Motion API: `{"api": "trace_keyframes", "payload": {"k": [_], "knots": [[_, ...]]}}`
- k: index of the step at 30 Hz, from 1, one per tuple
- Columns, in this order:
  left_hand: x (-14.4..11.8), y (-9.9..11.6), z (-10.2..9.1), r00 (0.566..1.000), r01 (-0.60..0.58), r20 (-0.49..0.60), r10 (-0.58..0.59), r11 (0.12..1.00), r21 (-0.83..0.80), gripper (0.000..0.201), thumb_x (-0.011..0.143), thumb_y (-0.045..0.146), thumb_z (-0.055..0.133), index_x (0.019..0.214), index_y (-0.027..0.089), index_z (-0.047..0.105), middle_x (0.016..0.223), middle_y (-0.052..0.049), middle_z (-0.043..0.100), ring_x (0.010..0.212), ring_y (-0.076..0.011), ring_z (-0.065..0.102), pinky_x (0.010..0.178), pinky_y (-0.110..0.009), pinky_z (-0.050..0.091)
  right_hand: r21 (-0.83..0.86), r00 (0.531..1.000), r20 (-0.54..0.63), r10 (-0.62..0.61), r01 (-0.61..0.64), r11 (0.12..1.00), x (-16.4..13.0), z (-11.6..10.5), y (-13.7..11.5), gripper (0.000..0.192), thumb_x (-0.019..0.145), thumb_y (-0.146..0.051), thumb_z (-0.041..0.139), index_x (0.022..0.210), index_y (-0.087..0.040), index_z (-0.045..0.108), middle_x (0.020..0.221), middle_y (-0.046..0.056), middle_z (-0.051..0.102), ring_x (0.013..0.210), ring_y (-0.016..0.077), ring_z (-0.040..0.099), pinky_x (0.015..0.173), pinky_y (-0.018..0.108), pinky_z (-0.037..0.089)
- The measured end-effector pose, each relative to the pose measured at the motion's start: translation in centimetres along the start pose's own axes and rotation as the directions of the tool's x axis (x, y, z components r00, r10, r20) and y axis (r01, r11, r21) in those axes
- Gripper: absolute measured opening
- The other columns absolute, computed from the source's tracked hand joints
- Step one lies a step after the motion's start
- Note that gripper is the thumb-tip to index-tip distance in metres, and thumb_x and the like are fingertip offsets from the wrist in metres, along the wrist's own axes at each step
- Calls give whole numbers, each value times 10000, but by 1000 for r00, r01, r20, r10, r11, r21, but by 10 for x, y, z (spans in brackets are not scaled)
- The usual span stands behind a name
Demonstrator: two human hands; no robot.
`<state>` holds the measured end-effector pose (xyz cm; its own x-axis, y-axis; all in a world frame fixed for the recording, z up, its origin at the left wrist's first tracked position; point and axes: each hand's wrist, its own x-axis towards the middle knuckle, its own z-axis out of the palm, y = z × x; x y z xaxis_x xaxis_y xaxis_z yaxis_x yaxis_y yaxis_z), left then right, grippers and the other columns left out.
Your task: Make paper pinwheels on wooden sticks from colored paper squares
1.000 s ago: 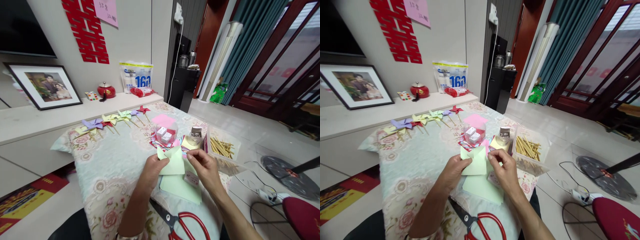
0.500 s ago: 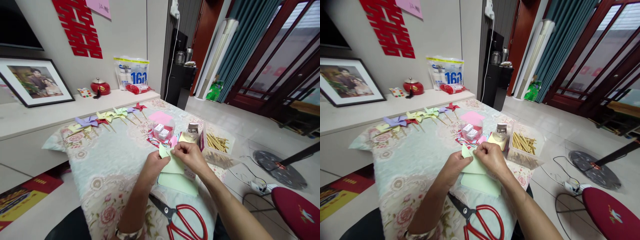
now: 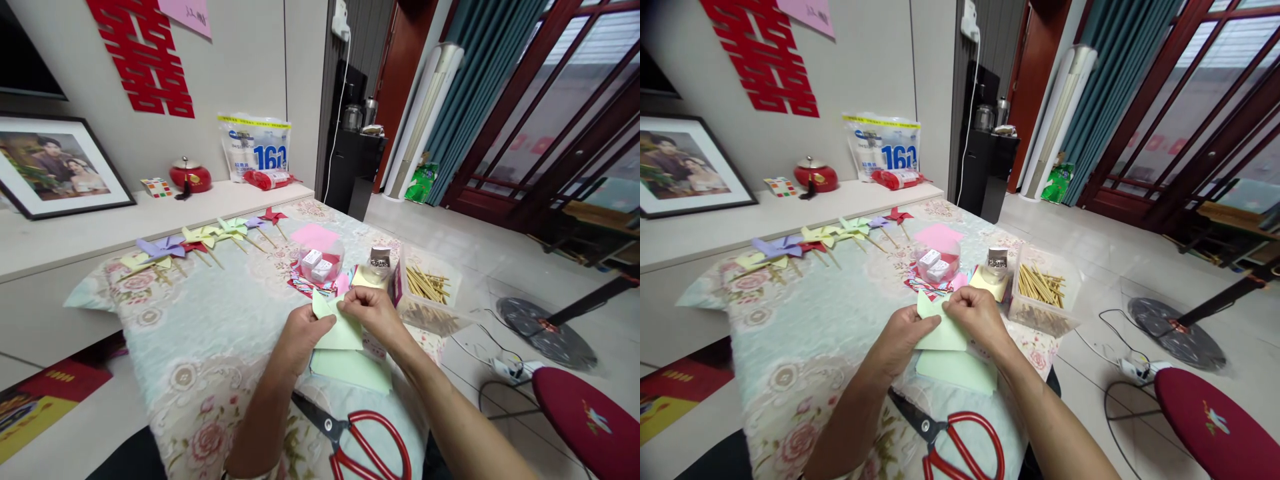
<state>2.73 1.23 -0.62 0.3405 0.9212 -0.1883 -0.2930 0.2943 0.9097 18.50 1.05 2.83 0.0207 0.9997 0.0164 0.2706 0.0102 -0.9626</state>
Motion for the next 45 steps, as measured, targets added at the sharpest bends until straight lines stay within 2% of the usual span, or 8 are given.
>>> {"api": "trace_keyframes", "payload": {"k": [5, 15, 29, 45], "knots": [[-1, 0, -1, 1000, 7, 3, -6, 999, -34, 322, 654, 282, 796, 903, 95, 712, 767, -78, 762, 639, -190, 667, 621, -274, 506, 30, 1000, -6, 19, -18, 999, -1, 1, 4, 225, 677, -370, 687, 636, -163, 608, 598, -32, 521, 551, 99, 405, 521, 228, 303], [-4, 5, 1, 1000, 26, -3, -26, 995, -99, 375, 593, 297, 851, 886, 93, 734, 766, -81, 768, 627, -178, 663, 617, -265, 503, -15, 995, -85, -49, 48, 999, -6, 9, 3, 215, 703, -341, 671, 613, -174, 569, 584, -46, 472, 549, 98, 368, 514, 229, 279], [-5, 10, 5, 997, 41, -63, -47, 995, -89, 385, 545, 270, 837, 874, 108, 720, 682, -45, 735, 587, -170, 643, 576, -256, 488, 76, 995, -95, 42, -34, 997, -5, 12, 9, 233, 649, -362, 697, 583, -179, 569, 549, -57, 467, 520, 93, 365, 504, 230, 283], [-4, 9, 6, 998, 25, -63, -31, 995, -93, 390, 548, 244, 839, 887, 110, 702, 693, -45, 744, 580, -177, 663, 576, -257, 500, 135, 992, -95, 81, -68, 988, -7, 17, 16, 251, 653, -385, 698, 598, -192, 546, 529, -71, 437, 485, 90, 345, 497, 239, 276]]}}
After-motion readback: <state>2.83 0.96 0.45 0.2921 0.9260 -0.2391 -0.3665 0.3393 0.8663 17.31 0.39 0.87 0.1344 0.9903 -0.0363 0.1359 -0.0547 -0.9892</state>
